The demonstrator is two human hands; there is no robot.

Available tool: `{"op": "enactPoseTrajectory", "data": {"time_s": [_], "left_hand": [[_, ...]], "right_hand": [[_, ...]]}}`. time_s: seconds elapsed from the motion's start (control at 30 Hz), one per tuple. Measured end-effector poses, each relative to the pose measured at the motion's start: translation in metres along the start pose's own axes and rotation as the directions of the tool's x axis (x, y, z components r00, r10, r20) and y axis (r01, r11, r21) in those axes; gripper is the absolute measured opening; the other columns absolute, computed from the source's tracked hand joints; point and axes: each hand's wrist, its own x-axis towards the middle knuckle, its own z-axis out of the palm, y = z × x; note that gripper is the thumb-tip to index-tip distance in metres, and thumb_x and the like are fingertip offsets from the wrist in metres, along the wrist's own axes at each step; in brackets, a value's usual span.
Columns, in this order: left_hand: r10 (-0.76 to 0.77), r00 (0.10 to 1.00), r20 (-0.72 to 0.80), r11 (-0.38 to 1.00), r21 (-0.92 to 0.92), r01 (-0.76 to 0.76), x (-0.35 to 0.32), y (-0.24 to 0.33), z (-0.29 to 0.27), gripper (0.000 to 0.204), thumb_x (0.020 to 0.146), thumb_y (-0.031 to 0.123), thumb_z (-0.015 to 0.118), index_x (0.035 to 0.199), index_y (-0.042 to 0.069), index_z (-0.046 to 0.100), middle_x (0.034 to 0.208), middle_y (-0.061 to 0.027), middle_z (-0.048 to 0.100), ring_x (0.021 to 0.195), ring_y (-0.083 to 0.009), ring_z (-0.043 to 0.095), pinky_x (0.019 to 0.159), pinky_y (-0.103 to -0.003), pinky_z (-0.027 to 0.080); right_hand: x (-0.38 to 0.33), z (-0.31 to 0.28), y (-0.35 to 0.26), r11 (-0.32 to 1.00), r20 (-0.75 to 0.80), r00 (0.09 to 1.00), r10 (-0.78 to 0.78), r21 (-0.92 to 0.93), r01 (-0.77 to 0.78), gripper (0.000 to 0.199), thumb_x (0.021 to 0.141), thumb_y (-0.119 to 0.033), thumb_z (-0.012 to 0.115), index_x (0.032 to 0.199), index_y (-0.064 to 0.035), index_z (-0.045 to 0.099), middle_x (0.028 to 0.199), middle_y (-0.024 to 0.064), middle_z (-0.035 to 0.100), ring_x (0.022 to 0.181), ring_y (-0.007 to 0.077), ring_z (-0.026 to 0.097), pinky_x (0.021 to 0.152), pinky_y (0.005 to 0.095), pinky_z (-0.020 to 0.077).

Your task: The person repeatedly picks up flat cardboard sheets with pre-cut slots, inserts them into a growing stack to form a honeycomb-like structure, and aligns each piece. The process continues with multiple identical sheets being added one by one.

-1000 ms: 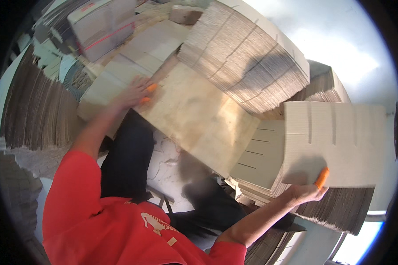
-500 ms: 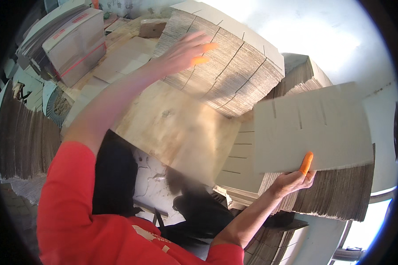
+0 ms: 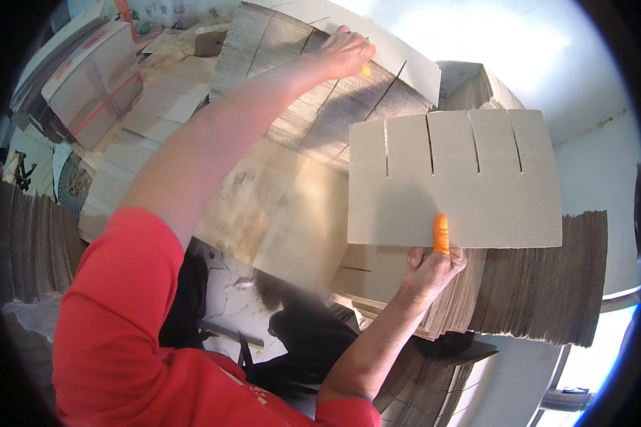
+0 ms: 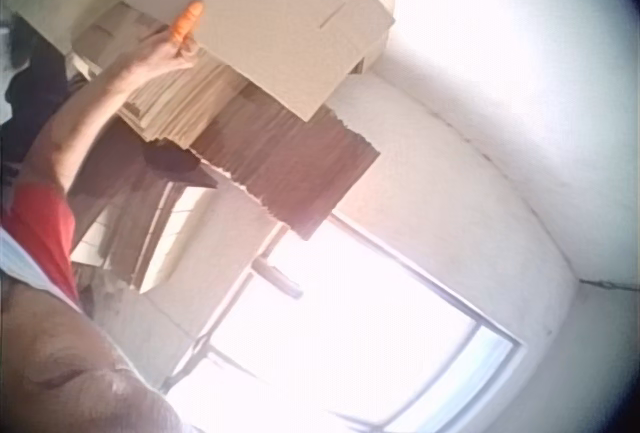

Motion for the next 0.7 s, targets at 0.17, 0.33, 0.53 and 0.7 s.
{"op": "enactPoseTrajectory", "data": {"time_s": [0.17,0.33,0.53,0.7], "left_hand": [[0.048,0.94,-0.338,0.994,-0.074,-0.077,0.006,-0.008,-0.002,0.009,0.087,0.002,0.06,0.093,0.006,0.066,0.081,-0.0117,0.066,0.077,-0.0235,0.066,0.068,-0.037,0.059],[0.424,0.715,-0.556,0.904,0.209,-0.374,-0.005,0.006,-0.008,0.017,0.077,0.0,0.063,0.094,0.002,0.064,0.096,-0.0096,0.062,0.087,-0.0198,0.063,0.066,-0.031,0.059],[0.631,0.696,-0.342,0.747,0.51,-0.426,-0.047,0.044,0.01,0.023,0.071,0.007,0.063,0.089,-0.007,0.064,0.096,-0.0116,0.055,0.08,-0.0177,0.058,0.061,-0.027,0.056],[0.643,0.735,-0.215,0.704,0.544,-0.457,-0.068,0.046,0.013,0.019,0.069,0.008,0.063,0.082,-0.005,0.065,0.097,-0.0115,0.055,0.076,-0.016,0.055,0.056,-0.027,0.054]], "right_hand": [[-0.004,-0.004,0.008,0.993,0.081,0.995,-0.065,0.101,0.057,0.024,0.088,0.002,0.048,0.067,-0.0023,0.059,0.05,0.0019,0.047,0.034,0.0058,0.034,0.029,0.0213,0.0206],[-0.006,0.004,-0.003,0.996,0.016,1.0,-0.021,0.081,0.02,0.026,0.089,-0.001,0.055,0.064,-0.0027,0.06,0.052,0.004,0.051,0.035,0.0064,0.037,0.029,0.0224,0.0249],[-0.009,0.008,-0.005,0.993,-0.065,0.991,-0.117,-0.022,0.115,0.023,0.089,0.0,0.055,0.068,-0.0011,0.064,0.058,0.0037,0.056,0.037,0.0073,0.042,0.032,0.0221,0.0317],[-0.007,-0.005,0.006,0.983,-0.03,0.986,-0.167,-0.08,0.164,0.021,0.087,0.003,0.053,0.07,-0.0006,0.066,0.062,0.0037,0.058,0.039,0.0075,0.044,0.033,0.0223,0.0364]]}}
